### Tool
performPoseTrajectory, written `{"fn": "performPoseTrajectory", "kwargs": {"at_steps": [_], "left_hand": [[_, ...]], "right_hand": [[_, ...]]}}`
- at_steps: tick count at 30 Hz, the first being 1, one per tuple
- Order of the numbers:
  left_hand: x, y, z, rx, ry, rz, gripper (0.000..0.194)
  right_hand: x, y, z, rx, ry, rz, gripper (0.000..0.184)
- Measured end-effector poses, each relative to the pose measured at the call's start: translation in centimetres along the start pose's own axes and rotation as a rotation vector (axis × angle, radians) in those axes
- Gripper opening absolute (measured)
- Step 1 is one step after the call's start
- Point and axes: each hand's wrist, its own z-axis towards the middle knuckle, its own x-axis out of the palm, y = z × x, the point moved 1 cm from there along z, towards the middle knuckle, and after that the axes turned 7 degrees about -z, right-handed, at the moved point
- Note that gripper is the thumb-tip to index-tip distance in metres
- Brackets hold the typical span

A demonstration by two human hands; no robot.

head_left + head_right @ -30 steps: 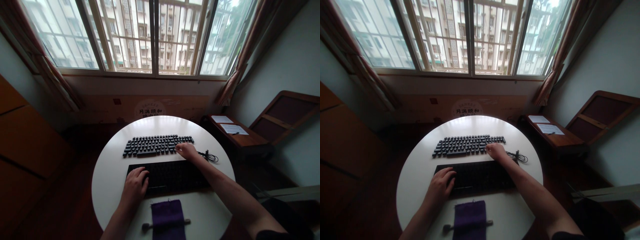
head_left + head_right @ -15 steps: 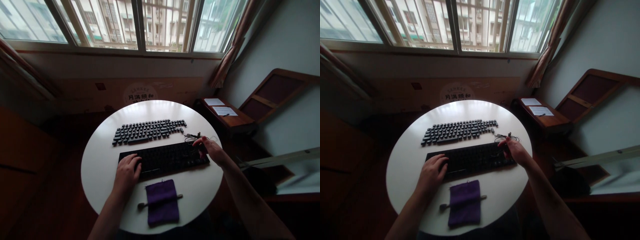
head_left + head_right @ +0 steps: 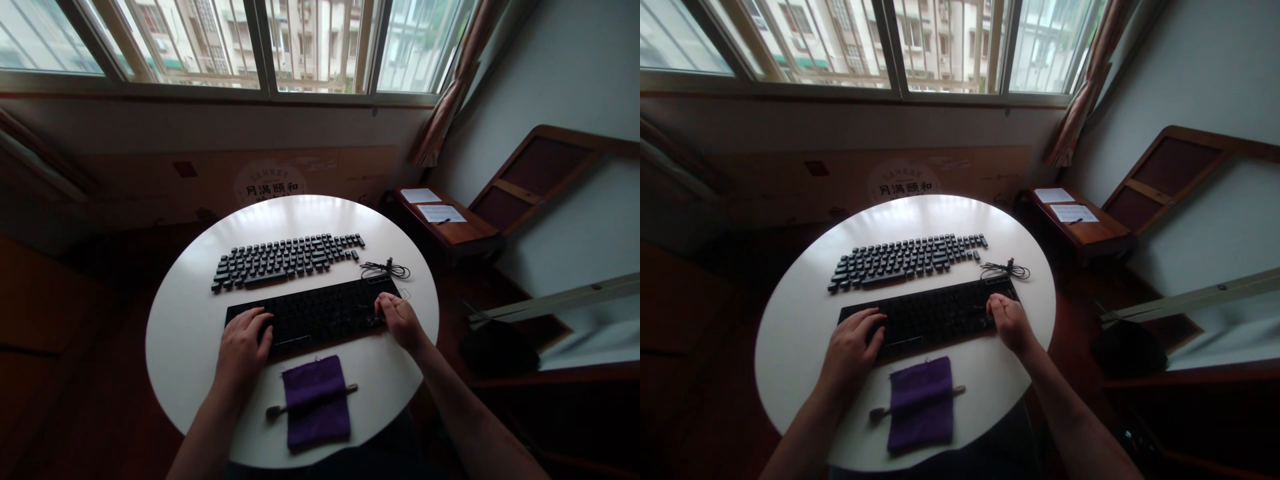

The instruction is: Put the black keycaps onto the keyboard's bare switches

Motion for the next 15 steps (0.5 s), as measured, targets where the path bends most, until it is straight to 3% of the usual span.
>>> {"fn": "performPoseTrajectory", "kwargs": {"at_steps": [15], "left_hand": [[0.04,0.03,0.0,-0.012,0.015,0.01,0.03]], "right_hand": [[0.35,0.82,-0.22,-0.034,-0.12,-0.163,0.039]]}}
